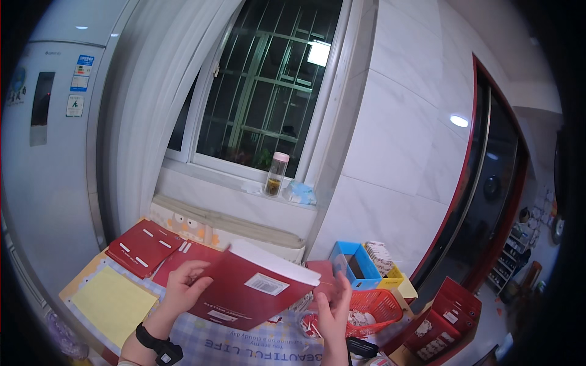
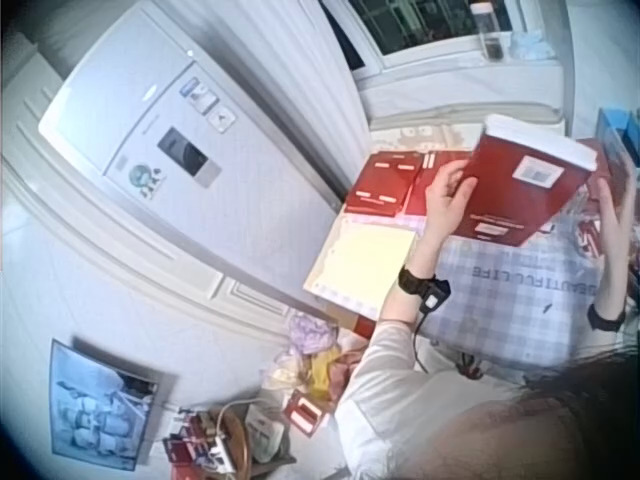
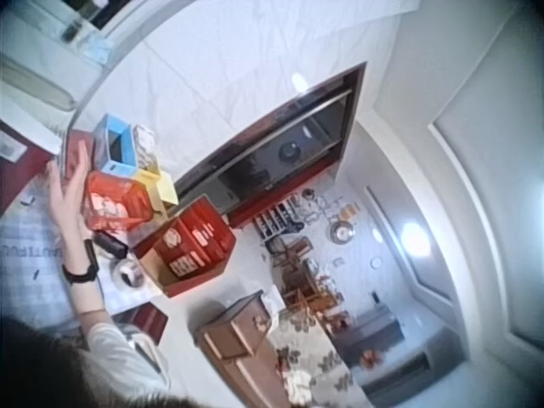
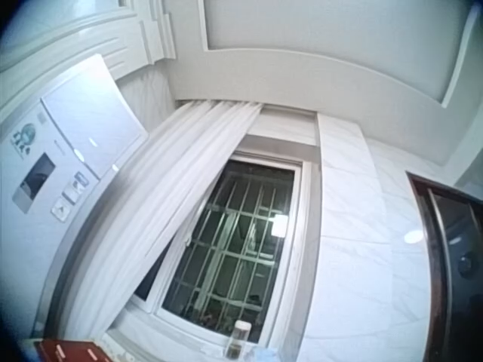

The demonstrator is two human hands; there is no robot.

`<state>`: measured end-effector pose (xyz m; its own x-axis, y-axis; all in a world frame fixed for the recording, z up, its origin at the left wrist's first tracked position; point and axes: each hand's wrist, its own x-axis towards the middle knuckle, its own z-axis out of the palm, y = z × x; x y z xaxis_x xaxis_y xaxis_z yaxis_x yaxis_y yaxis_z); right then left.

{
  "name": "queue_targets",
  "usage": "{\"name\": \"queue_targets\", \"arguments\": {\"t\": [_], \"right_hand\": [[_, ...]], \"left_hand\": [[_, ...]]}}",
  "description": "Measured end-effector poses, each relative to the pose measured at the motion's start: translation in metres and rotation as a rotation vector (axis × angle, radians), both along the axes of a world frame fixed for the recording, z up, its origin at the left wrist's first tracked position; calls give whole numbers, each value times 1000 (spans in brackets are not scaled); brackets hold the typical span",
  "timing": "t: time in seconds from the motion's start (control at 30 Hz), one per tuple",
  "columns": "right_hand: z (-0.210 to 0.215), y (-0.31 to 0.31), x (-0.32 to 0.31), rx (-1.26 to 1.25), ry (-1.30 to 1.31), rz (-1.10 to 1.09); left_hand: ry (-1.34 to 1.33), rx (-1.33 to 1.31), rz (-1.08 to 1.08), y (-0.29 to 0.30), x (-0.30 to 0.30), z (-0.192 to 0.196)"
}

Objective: Assembling and organizing red gift envelopes or packets on a workspace.

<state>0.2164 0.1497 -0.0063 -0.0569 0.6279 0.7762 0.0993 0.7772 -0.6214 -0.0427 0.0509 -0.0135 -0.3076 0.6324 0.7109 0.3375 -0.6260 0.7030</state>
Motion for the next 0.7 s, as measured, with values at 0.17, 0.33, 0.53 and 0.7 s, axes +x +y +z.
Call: {"name": "queue_targets", "arguments": {"t": [0.17, 0.33, 0.53, 0.7], "right_hand": [[-1, 1, -13, -189, 182, 383], [-19, 16, -16, -239, 94, 394], [-23, 25, -13, -211, 161, 494], [-16, 24, 3, -217, 107, 620]], "left_hand": [[-419, 116, -283, 21, -6, -20], [-390, 94, -357, 38, 1, -35], [-384, 80, -426, 46, -12, -49], [-351, 114, -433, 47, -14, -53]]}}
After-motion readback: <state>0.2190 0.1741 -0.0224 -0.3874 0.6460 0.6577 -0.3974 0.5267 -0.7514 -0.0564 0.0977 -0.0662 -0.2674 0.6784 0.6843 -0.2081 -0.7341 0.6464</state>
